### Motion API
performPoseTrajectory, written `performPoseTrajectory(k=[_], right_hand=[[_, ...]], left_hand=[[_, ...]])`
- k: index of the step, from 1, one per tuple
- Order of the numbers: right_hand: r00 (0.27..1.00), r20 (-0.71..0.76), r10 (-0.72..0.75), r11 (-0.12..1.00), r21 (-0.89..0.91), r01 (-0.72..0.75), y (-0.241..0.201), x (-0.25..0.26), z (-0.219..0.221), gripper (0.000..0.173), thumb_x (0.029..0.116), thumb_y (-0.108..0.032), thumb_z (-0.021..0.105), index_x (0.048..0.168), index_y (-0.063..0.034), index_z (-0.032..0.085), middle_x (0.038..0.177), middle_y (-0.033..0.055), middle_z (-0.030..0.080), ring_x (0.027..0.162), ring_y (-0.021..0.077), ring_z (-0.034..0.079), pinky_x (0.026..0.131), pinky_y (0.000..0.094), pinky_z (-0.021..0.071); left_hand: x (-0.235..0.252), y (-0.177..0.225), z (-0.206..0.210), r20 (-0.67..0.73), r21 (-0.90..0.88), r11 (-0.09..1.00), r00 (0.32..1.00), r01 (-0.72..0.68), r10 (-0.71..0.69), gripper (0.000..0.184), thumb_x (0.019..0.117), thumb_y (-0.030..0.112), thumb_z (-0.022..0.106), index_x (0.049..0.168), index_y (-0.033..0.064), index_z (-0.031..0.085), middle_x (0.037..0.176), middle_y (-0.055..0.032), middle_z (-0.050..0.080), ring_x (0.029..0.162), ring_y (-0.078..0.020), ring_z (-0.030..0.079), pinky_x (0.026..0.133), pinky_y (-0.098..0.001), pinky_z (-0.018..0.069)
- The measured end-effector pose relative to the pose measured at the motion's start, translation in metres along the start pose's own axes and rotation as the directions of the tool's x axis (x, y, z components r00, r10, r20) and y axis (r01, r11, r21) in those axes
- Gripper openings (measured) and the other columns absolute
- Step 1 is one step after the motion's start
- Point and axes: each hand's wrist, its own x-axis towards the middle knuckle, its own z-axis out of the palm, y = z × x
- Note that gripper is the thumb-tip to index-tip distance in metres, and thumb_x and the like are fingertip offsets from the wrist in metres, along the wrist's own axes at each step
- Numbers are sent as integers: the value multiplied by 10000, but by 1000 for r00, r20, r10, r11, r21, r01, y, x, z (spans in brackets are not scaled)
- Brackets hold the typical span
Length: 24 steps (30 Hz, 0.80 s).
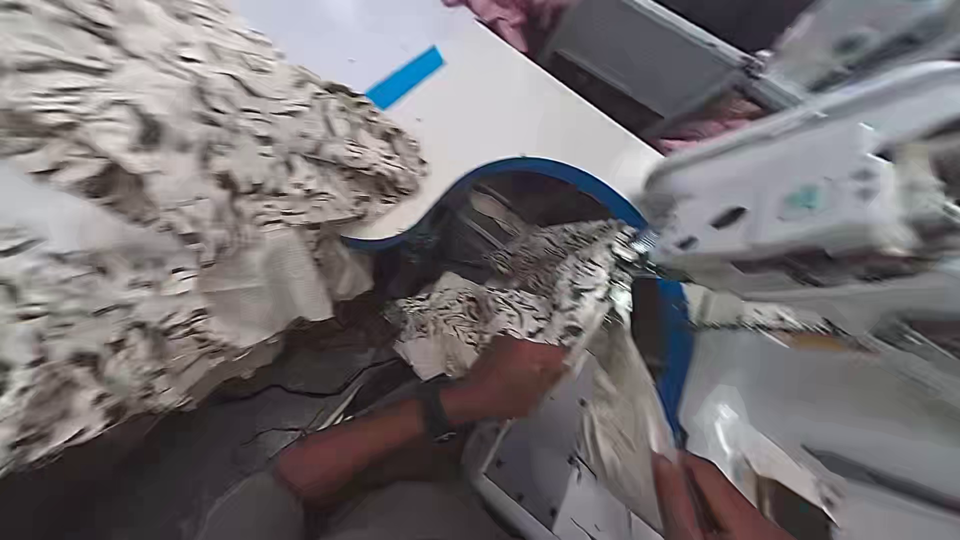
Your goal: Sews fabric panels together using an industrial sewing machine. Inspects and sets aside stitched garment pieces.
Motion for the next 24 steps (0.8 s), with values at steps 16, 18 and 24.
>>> performPoseTrajectory(k=[16,18,24], right_hand=[[984,-121,-131,923,-378,77,-33,45,44,230,917,-139,556,797,-59,735,651,85,621,484,200,597,387,310,421],[984,-159,-82,947,-321,27,-28,45,43,255,931,-158,559,805,-33,742,656,93,623,506,189,600,418,300,439],[967,-144,-211,903,-406,137,-35,62,64,205,898,-112,553,748,-67,685,623,66,581,465,177,565,379,285,405]], left_hand=[[60,-16,7,30,-52,999,999,-12,14,359,1069,204,440,1144,21,738,756,-116,680,667,-225,636,650,-437,502],[55,-13,5,11,6,999,999,-35,35,339,1060,187,461,1113,11,746,777,-129,703,692,-251,673,661,-457,529],[33,-31,14,-41,-57,972,973,-229,227,249,940,94,536,718,35,633,522,-40,498,460,-144,494,470,-317,394]])
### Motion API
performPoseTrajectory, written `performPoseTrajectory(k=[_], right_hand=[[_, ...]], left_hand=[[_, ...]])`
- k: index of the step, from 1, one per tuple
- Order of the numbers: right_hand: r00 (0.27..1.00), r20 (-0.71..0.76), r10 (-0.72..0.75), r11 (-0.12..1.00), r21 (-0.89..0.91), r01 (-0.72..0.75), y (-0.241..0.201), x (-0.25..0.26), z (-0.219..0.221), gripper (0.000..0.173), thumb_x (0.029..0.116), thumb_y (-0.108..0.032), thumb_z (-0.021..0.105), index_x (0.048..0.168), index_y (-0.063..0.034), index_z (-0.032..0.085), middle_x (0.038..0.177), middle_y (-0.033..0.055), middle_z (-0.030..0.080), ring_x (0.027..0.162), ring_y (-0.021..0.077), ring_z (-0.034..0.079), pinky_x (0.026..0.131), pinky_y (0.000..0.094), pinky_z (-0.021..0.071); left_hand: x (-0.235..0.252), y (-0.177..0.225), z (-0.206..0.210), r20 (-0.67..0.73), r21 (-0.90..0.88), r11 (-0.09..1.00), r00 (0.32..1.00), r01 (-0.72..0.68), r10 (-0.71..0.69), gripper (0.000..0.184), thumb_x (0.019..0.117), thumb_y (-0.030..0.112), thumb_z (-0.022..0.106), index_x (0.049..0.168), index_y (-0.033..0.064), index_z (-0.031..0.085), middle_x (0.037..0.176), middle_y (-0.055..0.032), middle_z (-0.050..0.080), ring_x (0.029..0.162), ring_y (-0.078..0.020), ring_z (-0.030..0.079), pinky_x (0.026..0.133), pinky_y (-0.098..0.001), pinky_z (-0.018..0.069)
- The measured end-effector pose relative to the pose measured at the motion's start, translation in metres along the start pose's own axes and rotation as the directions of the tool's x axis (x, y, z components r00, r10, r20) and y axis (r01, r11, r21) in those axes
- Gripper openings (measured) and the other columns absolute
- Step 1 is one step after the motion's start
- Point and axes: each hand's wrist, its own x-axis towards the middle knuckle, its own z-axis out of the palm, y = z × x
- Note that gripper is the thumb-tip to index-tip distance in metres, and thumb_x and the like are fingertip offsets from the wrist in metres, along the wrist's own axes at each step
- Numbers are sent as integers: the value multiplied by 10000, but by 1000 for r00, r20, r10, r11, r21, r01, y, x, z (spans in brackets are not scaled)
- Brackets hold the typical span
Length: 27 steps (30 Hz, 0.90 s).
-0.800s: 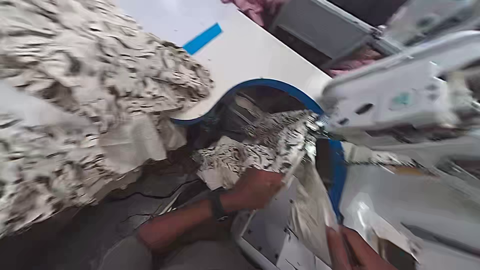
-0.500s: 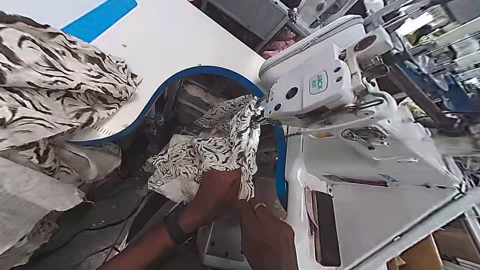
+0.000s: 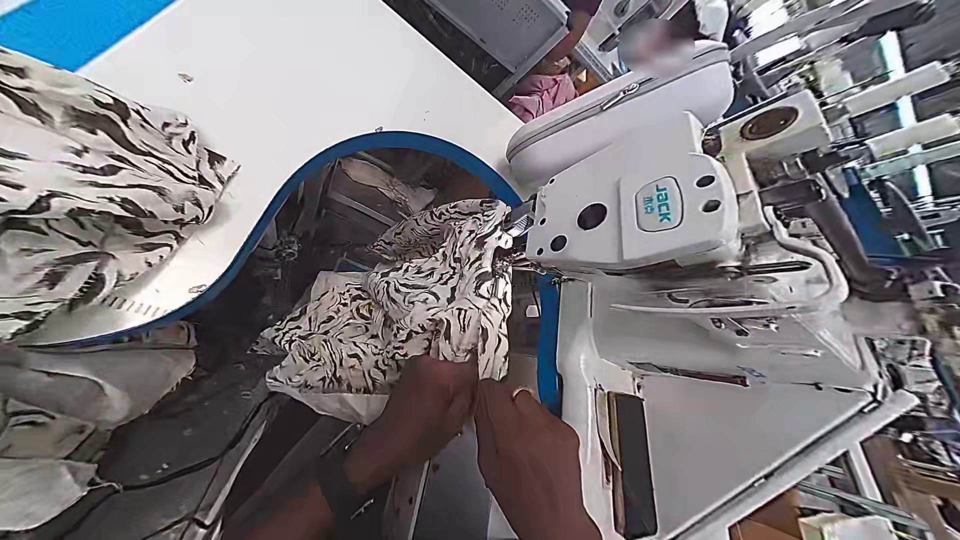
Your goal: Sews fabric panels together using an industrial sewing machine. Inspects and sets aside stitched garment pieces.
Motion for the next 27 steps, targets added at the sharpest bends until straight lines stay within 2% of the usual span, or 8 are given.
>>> performPoseTrajectory(k=[5,8,13,14,16,18,21,27], right_hand=[[998,-56,7,998,-64,-10,8,21,17,200,897,-89,550,748,-38,674,637,90,591,465,207,588,373,312,422],[992,-90,88,996,26,-86,17,12,26,223,912,-127,566,827,1,727,695,139,659,525,264,648,420,365,482],[844,353,403,845,211,-491,43,-47,32,178,873,-122,661,880,39,737,659,155,641,574,321,646,515,510,490],[779,482,401,724,355,-592,60,-58,37,146,898,-117,682,862,16,729,670,93,631,602,225,611,570,440,483],[848,465,256,453,717,-529,87,-73,37,101,901,-132,676,903,-88,766,834,-91,725,797,-49,659,759,186,563],[940,321,116,583,744,-326,79,-58,-2,181,970,-173,611,944,-65,754,873,-34,738,862,-21,675,814,184,558],[957,290,25,972,217,-91,16,-37,-36,117,849,-63,621,824,-23,729,562,97,609,476,250,636,421,387,484],[997,78,-12,989,147,1,21,-28,-8,241,867,-161,521,759,-85,722,719,81,658,603,224,647,477,333,481]], left_hand=[[25,-16,3,40,-282,949,990,139,-134,317,1000,137,503,747,40,668,577,36,523,525,-25,480,529,-243,396],[28,-7,4,-15,-215,952,974,218,-226,322,1030,163,502,1086,-22,760,773,-59,719,701,-80,658,697,-296,535],[15,10,6,-146,116,972,971,204,-186,334,1012,150,513,1193,-12,744,646,-92,659,528,-198,594,547,-383,503],[12,10,4,-124,141,972,977,188,-171,333,1017,151,511,1194,-6,744,643,-92,659,522,-200,596,539,-385,505],[6,13,0,-70,158,977,988,145,-135,327,1017,148,510,1179,-8,748,617,-88,632,505,-204,574,522,-392,489],[-10,17,4,-70,190,979,995,79,-67,292,1001,141,519,1087,0,759,556,-64,573,457,-198,541,463,-389,461],[-27,15,17,-135,248,968,991,32,2,311,978,139,522,1093,1,776,546,-54,594,442,-194,565,439,-385,476],[-3,15,15,-178,289,956,984,46,6,316,969,112,521,1121,-19,766,627,-96,669,507,-237,635,496,-410,522]])
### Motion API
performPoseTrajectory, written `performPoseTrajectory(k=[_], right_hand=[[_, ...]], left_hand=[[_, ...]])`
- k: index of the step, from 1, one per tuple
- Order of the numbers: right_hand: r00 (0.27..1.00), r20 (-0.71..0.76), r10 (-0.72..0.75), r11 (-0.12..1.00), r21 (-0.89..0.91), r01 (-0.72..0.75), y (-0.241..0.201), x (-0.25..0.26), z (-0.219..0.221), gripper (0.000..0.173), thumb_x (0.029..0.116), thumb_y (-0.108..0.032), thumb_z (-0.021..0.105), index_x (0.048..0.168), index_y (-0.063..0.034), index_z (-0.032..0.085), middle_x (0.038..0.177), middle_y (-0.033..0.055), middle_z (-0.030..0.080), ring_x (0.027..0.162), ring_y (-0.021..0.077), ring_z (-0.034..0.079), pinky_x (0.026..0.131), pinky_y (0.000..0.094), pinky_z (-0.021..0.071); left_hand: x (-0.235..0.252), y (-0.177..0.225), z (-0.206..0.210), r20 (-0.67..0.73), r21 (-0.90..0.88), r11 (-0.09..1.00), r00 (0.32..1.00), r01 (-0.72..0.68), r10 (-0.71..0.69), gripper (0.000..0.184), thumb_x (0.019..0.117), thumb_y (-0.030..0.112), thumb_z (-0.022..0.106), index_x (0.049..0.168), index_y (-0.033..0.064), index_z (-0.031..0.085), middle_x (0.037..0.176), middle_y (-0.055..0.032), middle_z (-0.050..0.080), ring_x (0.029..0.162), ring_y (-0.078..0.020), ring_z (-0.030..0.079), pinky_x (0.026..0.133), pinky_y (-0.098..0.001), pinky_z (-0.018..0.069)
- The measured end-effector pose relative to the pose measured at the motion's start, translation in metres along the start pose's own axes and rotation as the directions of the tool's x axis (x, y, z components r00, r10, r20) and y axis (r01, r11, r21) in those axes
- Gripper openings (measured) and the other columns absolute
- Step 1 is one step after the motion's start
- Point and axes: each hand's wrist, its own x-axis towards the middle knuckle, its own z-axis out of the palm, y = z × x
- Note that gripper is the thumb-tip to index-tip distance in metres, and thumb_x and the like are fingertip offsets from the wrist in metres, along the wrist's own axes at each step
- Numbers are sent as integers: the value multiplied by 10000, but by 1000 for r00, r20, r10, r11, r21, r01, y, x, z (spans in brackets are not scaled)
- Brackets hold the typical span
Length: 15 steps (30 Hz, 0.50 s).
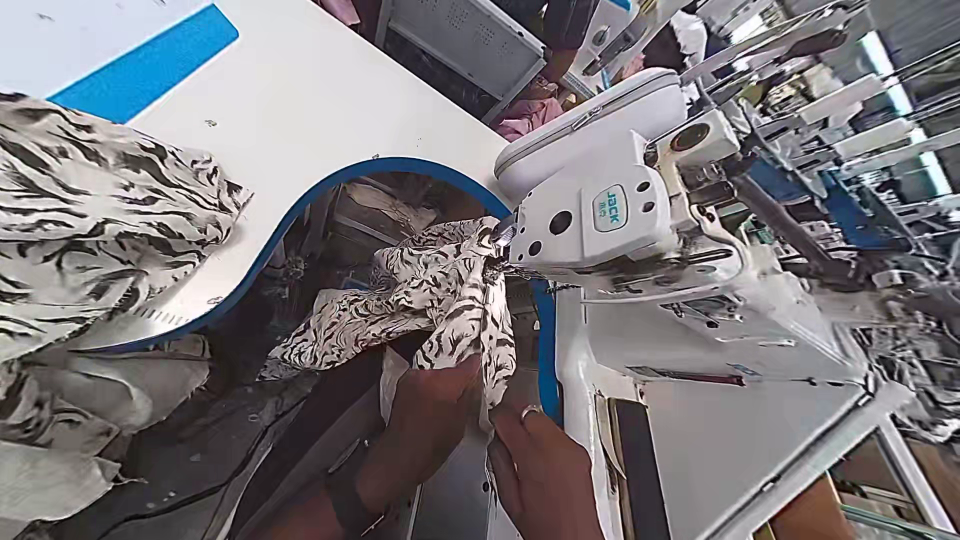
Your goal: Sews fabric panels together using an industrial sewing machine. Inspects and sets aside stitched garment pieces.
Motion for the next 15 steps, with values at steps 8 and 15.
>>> performPoseTrajectory(k=[8,15], right_hand=[[994,-49,98,991,100,-92,8,2,23,266,841,-205,512,694,-60,680,566,65,553,452,198,549,391,340,391],[983,-155,98,942,333,-42,23,9,37,178,817,-131,552,731,-45,683,722,72,609,659,112,585,569,203,457]], left_hand=[[3,-1,-20,197,73,993,977,-98,82,325,951,84,539,1205,-17,715,628,-99,637,514,-281,638,464,-431,502],[0,-6,-10,126,34,991,985,-127,122,310,955,91,535,1159,-29,735,553,-82,580,460,-251,590,436,-394,460]])
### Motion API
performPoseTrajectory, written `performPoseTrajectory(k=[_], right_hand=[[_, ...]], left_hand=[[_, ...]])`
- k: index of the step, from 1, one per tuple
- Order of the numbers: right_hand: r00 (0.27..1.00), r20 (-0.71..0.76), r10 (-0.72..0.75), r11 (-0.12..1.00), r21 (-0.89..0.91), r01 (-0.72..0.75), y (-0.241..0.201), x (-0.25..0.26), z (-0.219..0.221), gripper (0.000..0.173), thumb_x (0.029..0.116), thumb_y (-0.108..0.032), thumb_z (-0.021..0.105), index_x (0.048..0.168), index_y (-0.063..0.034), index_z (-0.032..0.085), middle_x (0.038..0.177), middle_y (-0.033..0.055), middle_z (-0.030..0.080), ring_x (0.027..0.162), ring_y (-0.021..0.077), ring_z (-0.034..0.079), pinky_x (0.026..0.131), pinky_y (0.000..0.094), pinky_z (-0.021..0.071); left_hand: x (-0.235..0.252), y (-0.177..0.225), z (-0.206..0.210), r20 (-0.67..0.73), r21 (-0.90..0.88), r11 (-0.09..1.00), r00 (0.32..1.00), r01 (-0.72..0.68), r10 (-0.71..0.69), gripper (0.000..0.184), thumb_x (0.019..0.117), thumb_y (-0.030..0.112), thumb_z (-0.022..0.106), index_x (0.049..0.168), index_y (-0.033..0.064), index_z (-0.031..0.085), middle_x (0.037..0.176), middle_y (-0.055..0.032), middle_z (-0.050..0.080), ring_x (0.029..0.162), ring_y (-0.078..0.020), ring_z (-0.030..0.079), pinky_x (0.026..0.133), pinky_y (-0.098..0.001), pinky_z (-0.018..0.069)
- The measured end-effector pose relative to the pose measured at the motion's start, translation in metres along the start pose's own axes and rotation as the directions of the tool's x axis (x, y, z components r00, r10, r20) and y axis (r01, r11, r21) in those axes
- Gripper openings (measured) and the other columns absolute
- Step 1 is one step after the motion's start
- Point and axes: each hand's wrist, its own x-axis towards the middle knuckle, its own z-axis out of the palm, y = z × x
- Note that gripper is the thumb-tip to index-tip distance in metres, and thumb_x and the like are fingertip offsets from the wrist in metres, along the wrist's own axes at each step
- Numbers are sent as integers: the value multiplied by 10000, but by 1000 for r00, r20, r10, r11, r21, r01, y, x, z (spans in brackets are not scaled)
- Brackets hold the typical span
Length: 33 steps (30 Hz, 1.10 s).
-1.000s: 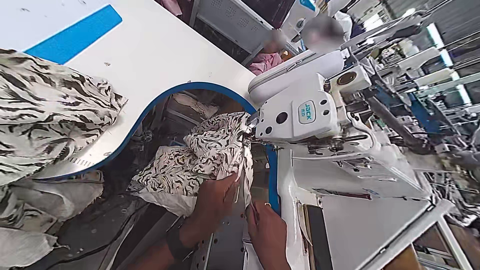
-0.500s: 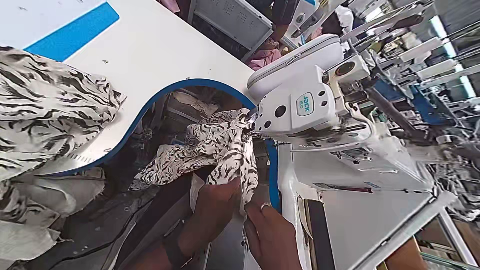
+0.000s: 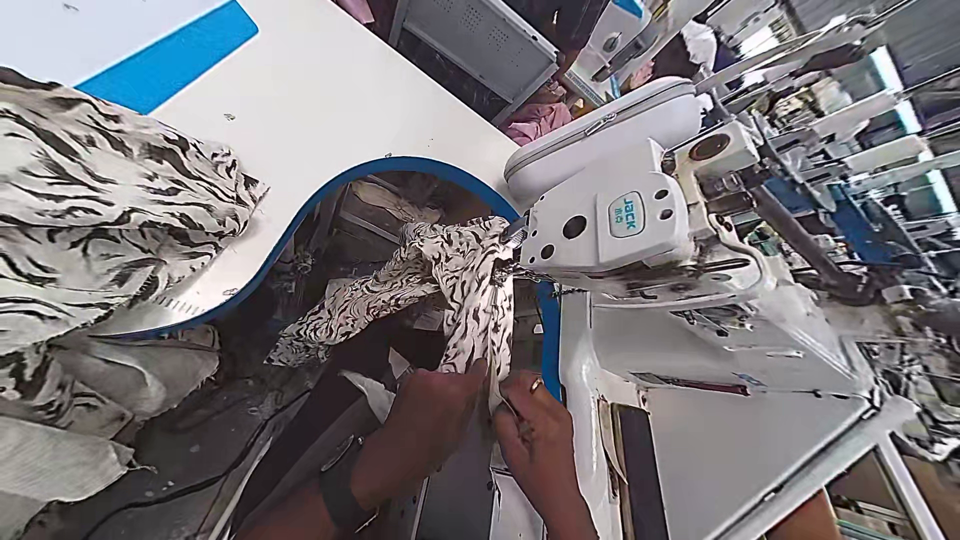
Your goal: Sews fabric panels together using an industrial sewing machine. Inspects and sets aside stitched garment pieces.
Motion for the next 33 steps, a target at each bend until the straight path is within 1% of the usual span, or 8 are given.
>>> performPoseTrajectory(k=[3,7,10,13,18,23,28,33], right_hand=[[999,-5,38,999,-15,-38,-5,-5,4,187,805,-175,558,698,-64,663,725,68,602,648,125,583,545,239,447],[997,11,79,995,56,-79,-7,-6,-6,184,815,-171,571,728,-74,700,857,75,684,851,132,647,737,236,518],[992,74,104,995,3,-104,-13,-13,-5,219,829,-160,520,733,-38,676,648,75,609,617,187,610,565,335,481],[988,105,112,982,-162,-94,-30,-8,-16,350,991,-246,415,854,-29,652,502,18,493,406,146,499,388,315,387],[944,283,172,943,-324,-75,-50,-1,-28,223,901,-192,623,858,-11,746,563,91,618,476,281,636,416,443,469],[995,32,92,980,-178,-85,-52,3,-30,197,914,-145,628,906,-21,781,736,108,694,649,176,659,601,259,518],[950,98,298,910,270,-313,-52,-7,-25,130,818,-58,721,915,13,770,861,54,713,833,-20,642,780,100,511],[966,-45,255,921,317,-228,-48,-10,-11,83,813,-51,700,861,-20,760,854,11,685,845,-63,634,781,70,518]], left_hand=[[4,-1,-7,66,-47,998,997,46,-43,347,988,84,512,1253,-28,705,595,-106,617,497,-274,613,477,-423,488],[10,1,-11,196,-120,982,973,147,-122,386,1025,87,457,1338,-33,648,618,-149,612,550,-331,614,540,-484,488],[20,1,-18,257,-101,976,952,195,-164,405,1046,103,438,1391,-27,606,663,-175,638,619,-372,646,597,-530,508],[16,6,-11,193,-29,986,968,167,-158,367,1012,81,482,1316,-27,659,628,-155,635,569,-362,652,543,-519,518],[17,4,-10,114,59,992,986,116,-122,351,988,78,515,1273,-30,690,589,-130,618,511,-333,633,493,-481,504],[14,3,-8,114,11,995,988,100,-101,311,970,67,520,1200,-30,705,577,-125,595,505,-325,623,476,-472,480],[8,-2,-6,72,-45,998,996,52,-48,181,946,69,533,896,5,695,562,-97,562,493,-279,607,454,-431,465],[6,-7,-6,62,-133,990,998,36,-28,238,974,92,502,952,2,721,573,-88,573,503,-250,600,478,-411,473]])
